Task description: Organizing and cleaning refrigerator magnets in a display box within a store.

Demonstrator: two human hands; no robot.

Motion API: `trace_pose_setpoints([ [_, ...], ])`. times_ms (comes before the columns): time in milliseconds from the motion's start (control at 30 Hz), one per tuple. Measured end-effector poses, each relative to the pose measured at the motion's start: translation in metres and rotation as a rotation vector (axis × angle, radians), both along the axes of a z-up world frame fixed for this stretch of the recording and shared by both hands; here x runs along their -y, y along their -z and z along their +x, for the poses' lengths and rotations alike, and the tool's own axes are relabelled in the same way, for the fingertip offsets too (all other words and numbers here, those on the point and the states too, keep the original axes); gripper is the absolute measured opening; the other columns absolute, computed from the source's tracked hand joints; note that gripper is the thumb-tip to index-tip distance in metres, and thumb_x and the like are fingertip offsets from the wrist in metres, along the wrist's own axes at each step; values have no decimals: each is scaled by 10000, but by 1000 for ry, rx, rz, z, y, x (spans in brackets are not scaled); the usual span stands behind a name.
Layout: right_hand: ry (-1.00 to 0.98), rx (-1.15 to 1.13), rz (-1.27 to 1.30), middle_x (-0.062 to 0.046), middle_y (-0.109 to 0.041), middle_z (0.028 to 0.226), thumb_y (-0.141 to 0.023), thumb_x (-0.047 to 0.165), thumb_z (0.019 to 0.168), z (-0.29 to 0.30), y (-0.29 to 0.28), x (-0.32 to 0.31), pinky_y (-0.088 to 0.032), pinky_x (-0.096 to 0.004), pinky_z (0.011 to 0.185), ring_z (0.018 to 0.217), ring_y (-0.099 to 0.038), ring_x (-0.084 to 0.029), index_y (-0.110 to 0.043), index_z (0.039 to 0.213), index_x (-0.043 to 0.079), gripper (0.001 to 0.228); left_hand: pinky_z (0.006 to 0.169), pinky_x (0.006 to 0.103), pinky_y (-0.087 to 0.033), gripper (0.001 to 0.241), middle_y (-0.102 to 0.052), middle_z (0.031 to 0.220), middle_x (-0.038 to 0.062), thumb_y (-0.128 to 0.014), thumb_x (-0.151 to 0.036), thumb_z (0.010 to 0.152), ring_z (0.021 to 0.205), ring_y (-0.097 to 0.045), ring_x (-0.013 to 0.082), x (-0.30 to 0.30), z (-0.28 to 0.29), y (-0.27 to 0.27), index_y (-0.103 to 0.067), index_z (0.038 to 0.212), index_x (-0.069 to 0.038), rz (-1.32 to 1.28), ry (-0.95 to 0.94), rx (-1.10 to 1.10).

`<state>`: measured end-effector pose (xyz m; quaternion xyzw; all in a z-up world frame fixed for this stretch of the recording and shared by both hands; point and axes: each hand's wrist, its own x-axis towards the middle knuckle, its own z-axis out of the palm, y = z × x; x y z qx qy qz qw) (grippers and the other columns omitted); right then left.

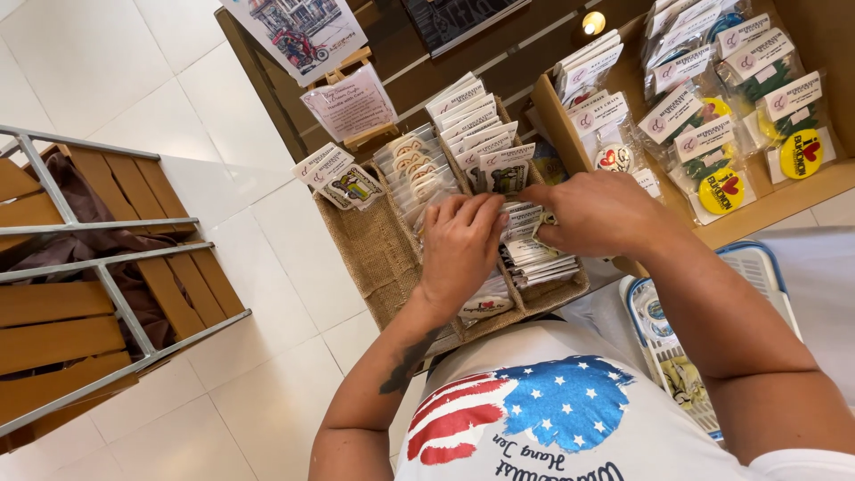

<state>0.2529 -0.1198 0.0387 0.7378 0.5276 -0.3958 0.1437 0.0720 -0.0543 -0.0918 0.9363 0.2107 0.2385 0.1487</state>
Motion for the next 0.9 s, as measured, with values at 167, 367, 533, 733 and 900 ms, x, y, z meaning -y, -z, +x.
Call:
trace_pose_setpoints([
  [167,70,-7,24,-239,-787,904,-629,365,876,11,10,12,-557,-595,869,914,-751,-471,-559,1424,170,586,833,341,-406,271,-724,1049,67,-542,-348,1061,971,-639,202,1,1,0,-676,1206,-163,-97,-90,-40],
  [367,136,-64,66,-274,-771,853,-634,341,866,14,12,10,-546,-630,855,896,-734,-500,-450,1510,89,716,793,374,-373,234,-699,995,56,-608,-311,1019,936,-624,217,-8,3,4,-676,1184,-160,-6,-268,-17],
  [533,108,-55,66,-217,-781,815,-611,315,893,10,8,8,-573,-578,850,831,-756,-439,-409,1561,154,716,807,368,-360,212,-644,943,21,-662,-259,953,922,-589,213,-5,7,15,-679,1142,-165,19,-303,-20],
  [733,92,-67,63,-225,-781,813,-613,289,910,10,4,7,-577,-580,832,802,-760,-438,-407,1561,141,699,823,379,-345,225,-621,938,15,-668,-229,942,933,-585,213,-3,7,17,-675,1158,-168,22,-306,-8],
  [900,132,-80,40,-249,-780,1037,-600,233,935,17,-6,12,-603,-457,772,549,-713,-279,-401,1579,159,678,905,402,-332,264,-651,1032,47,-659,-205,970,1034,-588,222,2,1,-12,-670,1229,-154,-26,-321,14],
])
